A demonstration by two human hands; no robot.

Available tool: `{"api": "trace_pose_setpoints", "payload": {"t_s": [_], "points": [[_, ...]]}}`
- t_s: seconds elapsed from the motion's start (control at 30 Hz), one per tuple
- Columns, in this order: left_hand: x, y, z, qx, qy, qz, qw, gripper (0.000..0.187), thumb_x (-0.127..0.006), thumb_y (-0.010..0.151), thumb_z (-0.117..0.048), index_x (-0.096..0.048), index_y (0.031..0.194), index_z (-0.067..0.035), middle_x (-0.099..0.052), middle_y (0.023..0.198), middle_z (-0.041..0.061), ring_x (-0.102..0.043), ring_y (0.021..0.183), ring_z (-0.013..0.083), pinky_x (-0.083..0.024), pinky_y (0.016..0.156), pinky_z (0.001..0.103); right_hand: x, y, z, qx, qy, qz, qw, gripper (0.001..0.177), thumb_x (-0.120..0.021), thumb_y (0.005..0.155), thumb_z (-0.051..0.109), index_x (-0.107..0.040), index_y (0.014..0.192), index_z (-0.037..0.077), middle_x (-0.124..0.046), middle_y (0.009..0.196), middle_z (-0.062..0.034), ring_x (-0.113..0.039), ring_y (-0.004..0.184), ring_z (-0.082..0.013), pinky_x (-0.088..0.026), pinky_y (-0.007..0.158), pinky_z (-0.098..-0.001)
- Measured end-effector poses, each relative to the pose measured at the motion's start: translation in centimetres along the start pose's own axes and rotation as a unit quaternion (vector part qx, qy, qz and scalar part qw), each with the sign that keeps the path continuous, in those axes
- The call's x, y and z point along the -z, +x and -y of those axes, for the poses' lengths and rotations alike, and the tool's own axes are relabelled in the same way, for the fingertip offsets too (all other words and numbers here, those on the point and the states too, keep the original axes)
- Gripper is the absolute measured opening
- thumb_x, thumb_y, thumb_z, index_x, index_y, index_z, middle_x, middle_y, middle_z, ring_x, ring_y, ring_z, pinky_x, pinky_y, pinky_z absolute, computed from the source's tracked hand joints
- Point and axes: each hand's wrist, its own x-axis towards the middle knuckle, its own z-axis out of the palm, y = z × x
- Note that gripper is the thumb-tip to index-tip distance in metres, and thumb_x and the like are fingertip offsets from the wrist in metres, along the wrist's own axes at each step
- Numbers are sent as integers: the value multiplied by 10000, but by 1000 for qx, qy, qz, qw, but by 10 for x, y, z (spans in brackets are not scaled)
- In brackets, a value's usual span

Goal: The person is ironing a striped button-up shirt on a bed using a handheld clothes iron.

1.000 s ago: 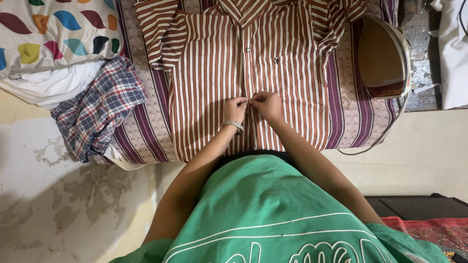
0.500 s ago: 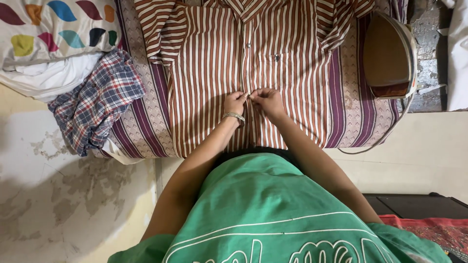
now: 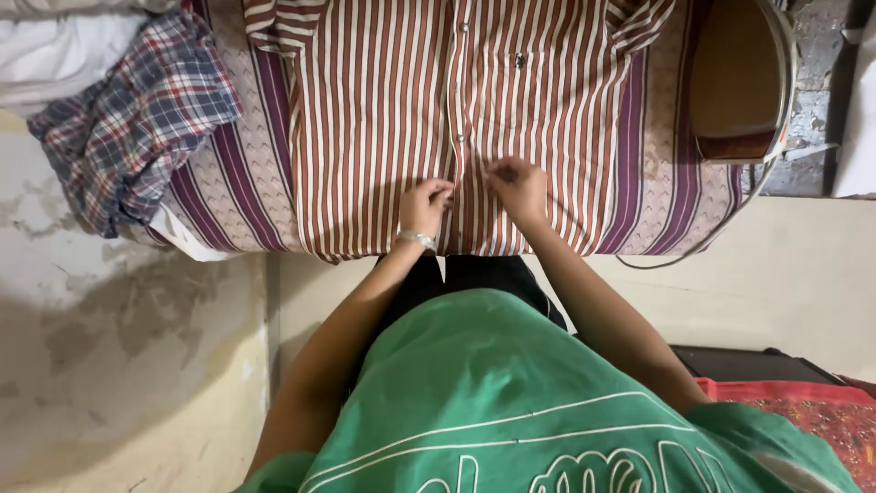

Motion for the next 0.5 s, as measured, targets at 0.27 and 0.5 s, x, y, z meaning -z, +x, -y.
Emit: {"api": "trace_pose_setpoints", "payload": {"t_s": [0.27,0.5], "points": [[-10,-59,43,-8,-65,64,996,96,-717,930,-101,-775,1004,-117,-794,953,27,-774,762,95,-620,643,237,-24,-75,-59,2,53,-5,999,88,-781,877,20,-749,959,9,-787,888,-75,-775,793,-129,-646,708,-270],[-14,-83,45,-175,41,-19,983,244,-716,837,24,-804,941,-178,-713,1022,46,-700,870,225,-587,790,349,-68,-131,-42,78,-149,-49,985,319,-854,679,131,-702,951,63,-747,863,-88,-733,715,-192,-592,661,-344]]}}
